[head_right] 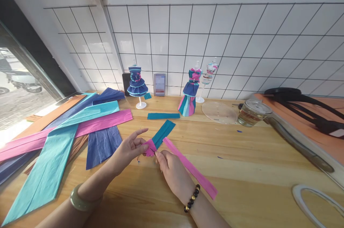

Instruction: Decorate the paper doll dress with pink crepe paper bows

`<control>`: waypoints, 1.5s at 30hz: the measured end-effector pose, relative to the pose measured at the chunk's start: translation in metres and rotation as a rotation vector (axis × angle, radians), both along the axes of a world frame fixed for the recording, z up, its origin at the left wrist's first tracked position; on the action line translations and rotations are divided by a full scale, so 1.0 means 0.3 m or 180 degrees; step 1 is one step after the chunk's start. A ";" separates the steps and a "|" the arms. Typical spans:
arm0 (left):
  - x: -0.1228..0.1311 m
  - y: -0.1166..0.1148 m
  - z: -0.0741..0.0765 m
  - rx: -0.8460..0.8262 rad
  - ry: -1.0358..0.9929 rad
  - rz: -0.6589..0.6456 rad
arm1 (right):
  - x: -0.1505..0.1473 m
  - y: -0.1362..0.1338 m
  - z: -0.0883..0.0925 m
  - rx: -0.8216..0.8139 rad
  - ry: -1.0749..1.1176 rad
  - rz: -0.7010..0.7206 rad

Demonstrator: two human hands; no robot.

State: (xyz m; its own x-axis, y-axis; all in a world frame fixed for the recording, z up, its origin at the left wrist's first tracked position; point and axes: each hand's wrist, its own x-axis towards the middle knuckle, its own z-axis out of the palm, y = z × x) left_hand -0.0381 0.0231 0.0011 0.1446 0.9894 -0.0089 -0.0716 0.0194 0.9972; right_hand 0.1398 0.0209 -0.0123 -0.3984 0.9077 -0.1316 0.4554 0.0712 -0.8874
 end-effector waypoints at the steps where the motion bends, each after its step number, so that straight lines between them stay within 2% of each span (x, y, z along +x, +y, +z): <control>1: 0.000 0.000 -0.001 0.0004 -0.0007 -0.0049 | 0.000 0.001 0.000 -0.0001 0.0001 -0.0020; 6: 0.007 -0.004 -0.009 -0.0031 -0.0140 -0.0245 | 0.001 0.003 0.001 0.0028 0.0015 -0.0060; 24: 0.012 -0.002 -0.014 -0.0086 -0.0189 -0.0183 | -0.003 -0.003 0.005 0.0130 -0.0042 -0.0052; 32: 0.013 -0.008 -0.009 -0.0078 0.0023 -0.0234 | -0.004 -0.001 0.013 0.0211 0.0051 0.0051; 45: 0.005 -0.008 -0.001 0.0012 0.0071 -0.0169 | 0.004 -0.003 0.005 0.0067 0.0190 0.0056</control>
